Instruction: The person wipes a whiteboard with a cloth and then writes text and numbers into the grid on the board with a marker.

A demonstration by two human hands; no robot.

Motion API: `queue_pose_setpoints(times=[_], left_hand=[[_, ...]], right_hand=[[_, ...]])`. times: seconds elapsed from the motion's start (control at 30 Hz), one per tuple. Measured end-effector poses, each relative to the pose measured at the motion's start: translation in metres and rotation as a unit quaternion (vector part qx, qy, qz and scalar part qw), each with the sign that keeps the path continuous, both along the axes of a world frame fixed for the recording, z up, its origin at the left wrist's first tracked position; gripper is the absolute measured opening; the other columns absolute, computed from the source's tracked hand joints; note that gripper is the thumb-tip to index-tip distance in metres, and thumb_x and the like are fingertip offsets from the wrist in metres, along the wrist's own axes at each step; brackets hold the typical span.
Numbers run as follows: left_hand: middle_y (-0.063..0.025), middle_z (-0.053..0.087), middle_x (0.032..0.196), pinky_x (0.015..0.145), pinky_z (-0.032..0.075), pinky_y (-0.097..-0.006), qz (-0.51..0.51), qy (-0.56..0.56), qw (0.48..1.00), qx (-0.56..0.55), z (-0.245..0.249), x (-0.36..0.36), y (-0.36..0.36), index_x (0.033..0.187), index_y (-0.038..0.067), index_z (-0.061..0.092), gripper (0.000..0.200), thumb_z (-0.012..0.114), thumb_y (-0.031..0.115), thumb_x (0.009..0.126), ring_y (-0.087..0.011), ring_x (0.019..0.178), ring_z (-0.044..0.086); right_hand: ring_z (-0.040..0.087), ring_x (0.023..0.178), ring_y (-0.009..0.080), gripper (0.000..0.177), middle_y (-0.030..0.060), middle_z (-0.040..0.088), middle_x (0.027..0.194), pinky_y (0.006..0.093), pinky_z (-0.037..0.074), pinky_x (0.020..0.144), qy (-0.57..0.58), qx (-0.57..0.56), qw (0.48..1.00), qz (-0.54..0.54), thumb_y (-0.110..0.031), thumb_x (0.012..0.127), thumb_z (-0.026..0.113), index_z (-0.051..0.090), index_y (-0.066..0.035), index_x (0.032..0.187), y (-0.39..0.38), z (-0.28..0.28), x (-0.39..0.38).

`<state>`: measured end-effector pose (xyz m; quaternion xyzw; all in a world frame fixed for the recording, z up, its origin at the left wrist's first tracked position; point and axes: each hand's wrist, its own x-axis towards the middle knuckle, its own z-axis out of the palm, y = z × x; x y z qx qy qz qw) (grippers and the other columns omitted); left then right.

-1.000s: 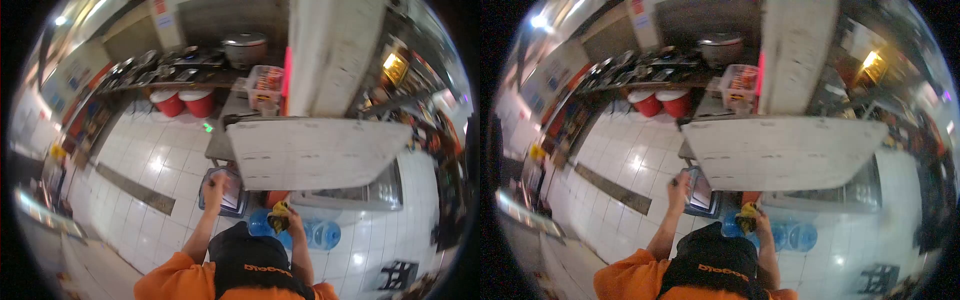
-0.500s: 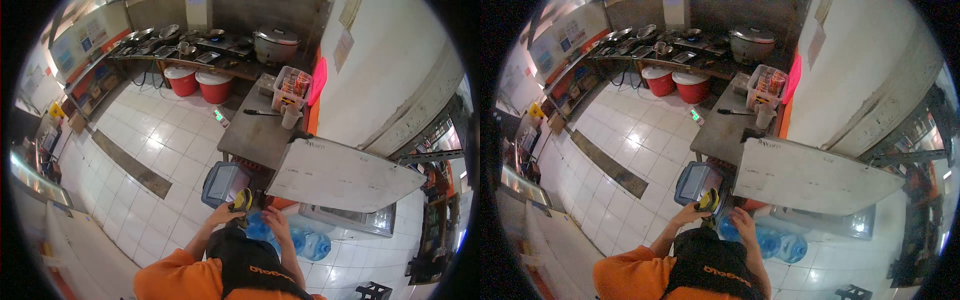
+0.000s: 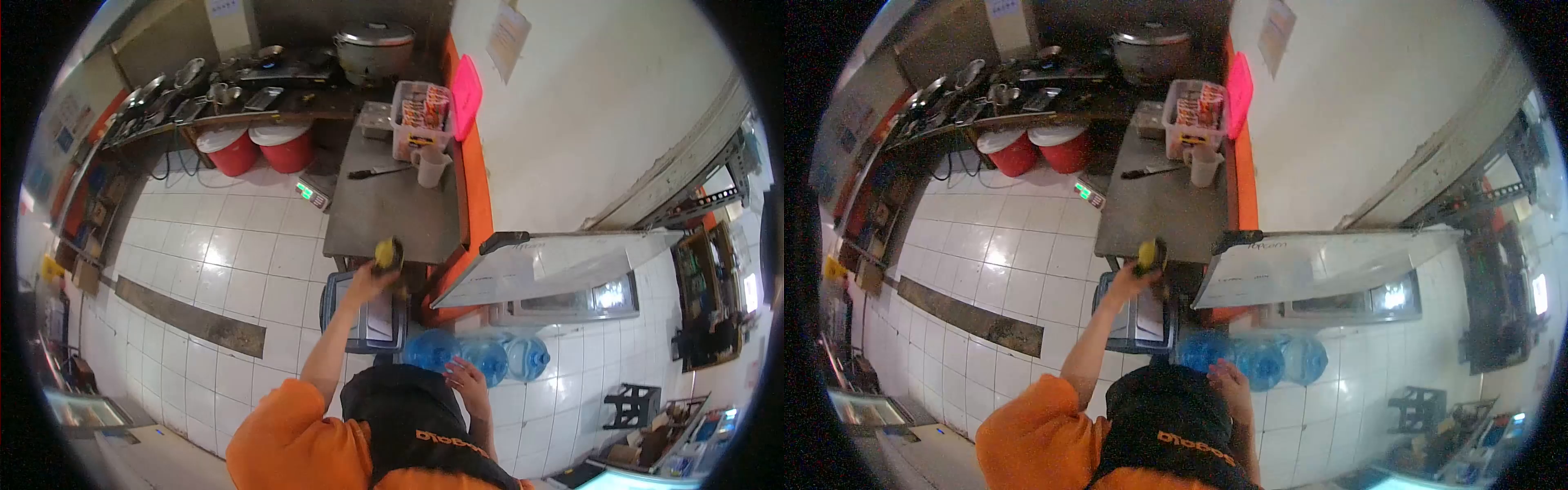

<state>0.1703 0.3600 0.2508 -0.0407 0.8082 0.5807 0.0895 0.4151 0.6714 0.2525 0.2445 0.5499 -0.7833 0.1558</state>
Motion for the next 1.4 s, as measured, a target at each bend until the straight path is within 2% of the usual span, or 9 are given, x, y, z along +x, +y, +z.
queue_pose_setpoints(times=[0.13,0.3,0.5,0.7,0.83,1.03,1.17,1.33,1.4], left_hand=[[-0.019,0.072,0.105,0.071,0.056,-0.0342,-0.134,-0.151,0.975,-0.093,0.043,-0.053,0.012,0.12,-0.001,0.063,0.064,0.076,0.048,0.081,-0.0231,0.08,0.072],[-0.0052,0.068,0.083,0.055,0.049,-0.0267,-0.161,-0.181,0.968,0.061,0.064,0.008,0.029,0.117,0.004,0.063,0.046,0.068,0.041,0.091,-0.0121,0.065,0.065],[-0.0049,0.062,0.094,0.079,0.048,-0.0299,-0.344,-0.301,0.803,0.383,0.074,0.119,0.074,0.127,0.005,0.057,0.033,0.053,0.026,0.101,-0.0146,0.088,0.059],[-0.0055,0.06,0.112,0.09,0.047,-0.0272,-0.412,-0.106,0.889,0.166,0.131,0.148,0.157,0.128,0.005,0.056,0.031,0.052,0.022,0.103,-0.0151,0.1,0.059],[-0.0158,0.054,0.132,0.104,0.04,-0.0386,-0.375,0.294,0.877,-0.061,0.16,0.143,0.206,0.133,0.005,0.053,0.046,0.063,0.029,0.095,-0.0296,0.116,0.054],[-0.0173,0.064,0.114,0.094,0.046,-0.0419,-0.315,0.16,0.935,-0.005,0.148,0.172,0.287,0.127,0.005,0.057,0.036,0.062,0.019,0.095,-0.0339,0.107,0.06],[-0.0179,0.065,0.101,0.076,0.05,-0.0388,-0.275,0.111,0.954,-0.032,0.154,0.208,0.348,0.114,0.001,0.061,0.022,0.057,0.015,0.098,-0.0319,0.086,0.064],[-0.0162,0.064,0.095,0.071,0.048,-0.0375,-0.267,0.21,0.94,-0.047,0.136,0.233,0.388,0.107,0.0,0.063,0.02,0.052,0.015,0.1,-0.0314,0.077,0.061],[-0.0155,0.064,0.091,0.071,0.047,-0.0367,-0.226,0.075,0.971,0.004,0.15,0.247,0.395,0.105,-0.001,0.063,0.02,0.05,0.014,0.101,-0.0309,0.076,0.061]], right_hand=[[0.068,0.093,0.0214,0.04,0.0134,0.067,0.117,0.0331,0.055,0.081,0.001,0.0,0.999,-0.043,-0.018,0.097,0.061,0.054,-0.001,0.132,-0.004,0.001,0.015],[0.067,0.09,0.017,0.035,0.0123,0.07,0.108,0.03,0.054,0.081,-0.011,0.099,0.994,-0.043,-0.02,0.095,0.064,0.062,0.001,0.122,0.008,-0.016,0.027],[0.066,0.095,0.0193,0.04,0.0111,0.071,0.108,0.0329,0.052,0.086,0.095,0.238,0.93,0.265,-0.027,0.092,0.069,0.063,-0.002,0.123,0.003,0.085,-0.007],[0.065,0.095,0.0181,0.042,0.01,0.071,0.099,0.0333,0.05,0.085,0.193,0.205,0.926,0.253,-0.033,0.089,0.072,0.065,0.0,0.113,0.024,0.109,-0.029],[0.065,0.082,0.0187,0.035,0.016,0.071,0.088,0.0367,0.051,0.077,0.192,0.278,0.883,0.326,-0.029,0.09,0.069,0.064,0.0,0.109,0.089,0.146,-0.035],[0.063,0.088,0.0258,0.031,0.0144,0.067,0.093,0.0375,0.049,0.079,0.359,0.112,0.908,0.184,-0.029,0.099,0.054,0.066,-0.002,0.11,0.196,0.148,-0.033],[0.056,0.077,0.0225,0.051,0.0102,0.059,0.085,0.0348,0.047,0.073,0.309,0.22,0.902,0.205,-0.041,0.105,0.034,0.065,-0.002,0.113,0.259,0.153,-0.025],[0.045,0.061,0.0087,0.041,-0.0008,0.05,0.068,0.0278,0.035,0.053,0.27,0.06,0.944,0.182,-0.037,0.103,0.042,0.065,-0.004,0.109,0.296,0.145,-0.006],[0.046,0.06,0.0082,0.033,-0.0006,0.051,0.067,0.027,0.036,0.053,0.295,0.097,0.931,0.189,-0.031,0.102,0.047,0.065,-0.005,0.11,0.301,0.142,-0.001]])
